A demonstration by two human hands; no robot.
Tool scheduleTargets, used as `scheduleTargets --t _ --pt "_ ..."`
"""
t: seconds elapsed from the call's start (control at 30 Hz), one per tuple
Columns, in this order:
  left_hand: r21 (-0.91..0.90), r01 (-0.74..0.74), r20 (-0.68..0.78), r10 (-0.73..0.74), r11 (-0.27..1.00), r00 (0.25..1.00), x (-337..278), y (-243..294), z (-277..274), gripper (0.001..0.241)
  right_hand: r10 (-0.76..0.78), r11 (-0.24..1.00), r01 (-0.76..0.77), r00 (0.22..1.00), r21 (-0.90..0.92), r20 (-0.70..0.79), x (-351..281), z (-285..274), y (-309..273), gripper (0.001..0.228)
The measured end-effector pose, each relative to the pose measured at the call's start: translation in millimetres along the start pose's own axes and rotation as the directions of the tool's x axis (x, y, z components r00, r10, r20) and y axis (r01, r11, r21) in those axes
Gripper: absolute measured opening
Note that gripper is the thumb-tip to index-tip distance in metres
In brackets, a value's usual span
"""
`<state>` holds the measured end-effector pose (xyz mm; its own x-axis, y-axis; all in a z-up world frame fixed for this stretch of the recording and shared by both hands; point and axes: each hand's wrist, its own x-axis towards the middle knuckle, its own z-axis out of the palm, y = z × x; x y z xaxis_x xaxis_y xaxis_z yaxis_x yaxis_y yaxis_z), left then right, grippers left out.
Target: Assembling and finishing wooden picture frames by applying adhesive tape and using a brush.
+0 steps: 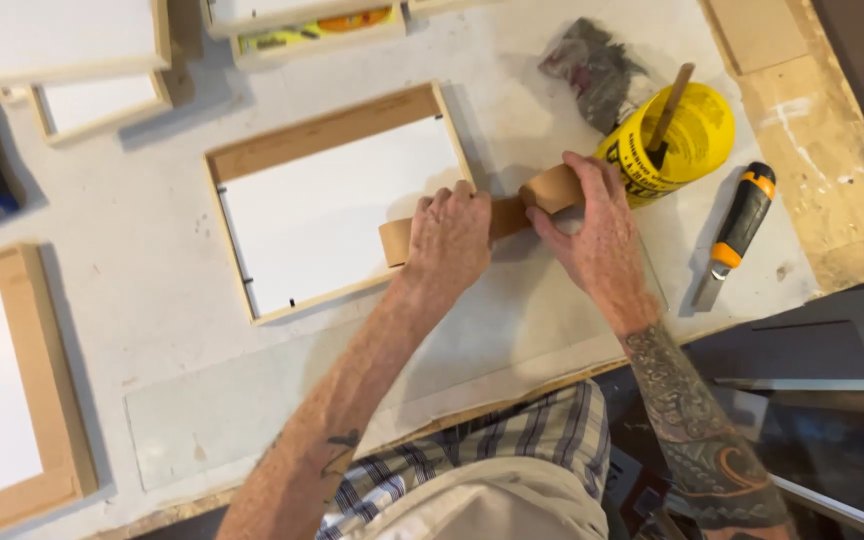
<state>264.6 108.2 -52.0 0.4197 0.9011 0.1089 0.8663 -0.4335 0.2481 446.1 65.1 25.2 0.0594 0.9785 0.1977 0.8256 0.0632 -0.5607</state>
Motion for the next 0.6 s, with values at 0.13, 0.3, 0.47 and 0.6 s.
scheduleTargets --t 0.13,0.3,0.47,0.6 --pt "0.299 0.106 -0.377 0.015 0.948 0.926 6 -1 -6 0.004 -0.02 0.974 0.028 0.999 0.224 -0.04 4 0 5 0.066" --pt "-0.705 0.363 0.361 -0.132 0.609 0.923 -30 20 -91 0.037 -0.027 0.922 -0.036 0.987 0.385 0.157 16 -5 8 0.048" --pt "-0.897 0.39 0.342 -0.234 0.207 0.91 -89 61 -59 0.023 -0.13 0.917 0.089 0.988 0.389 0.082 7 -11 8 0.038" --pt "-0.932 0.36 0.351 -0.338 -0.039 0.873 -96 85 -66 0.012 -0.243 0.842 0.209 0.97 0.497 0.004 -24 -31 1 0.031"
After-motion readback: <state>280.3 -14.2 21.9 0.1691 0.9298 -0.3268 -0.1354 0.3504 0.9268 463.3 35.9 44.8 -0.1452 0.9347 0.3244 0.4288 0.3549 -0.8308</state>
